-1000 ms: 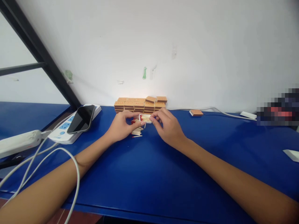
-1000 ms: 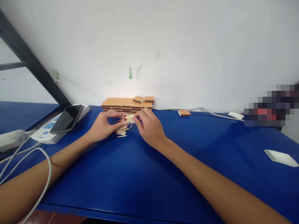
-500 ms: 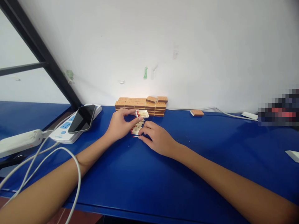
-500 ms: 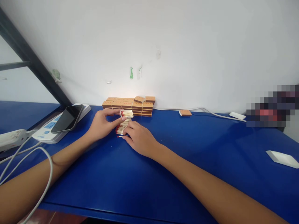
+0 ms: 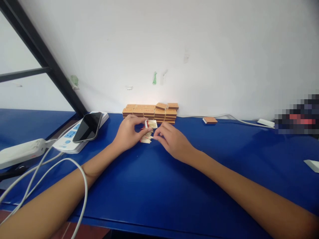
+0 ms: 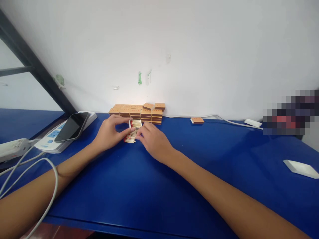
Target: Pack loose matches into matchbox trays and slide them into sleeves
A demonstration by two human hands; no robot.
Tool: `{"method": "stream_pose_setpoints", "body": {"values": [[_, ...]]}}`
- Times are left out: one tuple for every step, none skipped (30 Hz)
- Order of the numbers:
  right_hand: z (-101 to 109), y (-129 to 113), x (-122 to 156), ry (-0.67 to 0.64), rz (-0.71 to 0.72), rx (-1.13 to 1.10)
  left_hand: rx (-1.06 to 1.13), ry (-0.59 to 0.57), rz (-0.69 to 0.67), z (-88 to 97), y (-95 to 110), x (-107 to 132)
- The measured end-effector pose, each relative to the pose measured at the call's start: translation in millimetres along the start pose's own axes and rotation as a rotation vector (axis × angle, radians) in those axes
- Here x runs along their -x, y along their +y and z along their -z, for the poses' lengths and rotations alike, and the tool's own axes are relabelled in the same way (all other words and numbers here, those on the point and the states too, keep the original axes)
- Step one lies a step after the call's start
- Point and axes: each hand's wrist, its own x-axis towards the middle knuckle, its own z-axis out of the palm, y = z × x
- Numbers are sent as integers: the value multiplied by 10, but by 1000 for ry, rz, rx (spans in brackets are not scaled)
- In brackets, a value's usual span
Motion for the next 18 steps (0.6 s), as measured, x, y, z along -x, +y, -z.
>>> {"method": "stream_pose_setpoints", "body": {"values": [[25, 34, -10, 51, -21, -3, -4, -15, -22, 1, 9, 1], [47, 67, -21, 99, -40, -6, 1, -30, -34, -1, 22, 4], [66, 97, -31, 138, -56, -9, 13, -44, -39, -4, 35, 9], [80, 123, -40, 168, -68, -11, 32, -58, -42, -9, 49, 15], [89, 142, -46, 186, -74, -9, 54, -68, -43, -15, 61, 21], [94, 157, -50, 197, -77, -4, 77, -76, -41, -22, 71, 28], [95, 166, -51, 201, -78, 4, 99, -80, -38, -30, 80, 34], [93, 171, -51, 202, -78, 12, 119, -81, -36, -37, 86, 39], [89, 174, -49, 201, -76, 20, 137, -79, -34, -44, 91, 43], [84, 174, -46, 200, -74, 27, 153, -79, -33, -49, 96, 45], [79, 174, -43, 200, -72, 31, 166, -82, -33, -53, 102, 47], [76, 173, -41, 200, -68, 33, 178, -85, -34, -55, 107, 47], [74, 171, -39, 201, -63, 33, 187, -89, -31, -56, 113, 46], [75, 168, -38, 205, -58, 29, 193, -94, -24, -56, 118, 45], [78, 163, -38, 211, -55, 24, 196, -99, -13, -54, 122, 43], [83, 155, -39, 222, -53, 17, 198, -101, 1, -52, 124, 41], [89, 142, -40, 236, -53, 11, 198, -100, 16, -49, 123, 39], [95, 126, -40, 254, -49, 6, 197, -97, 33, -46, 119, 36]]}}
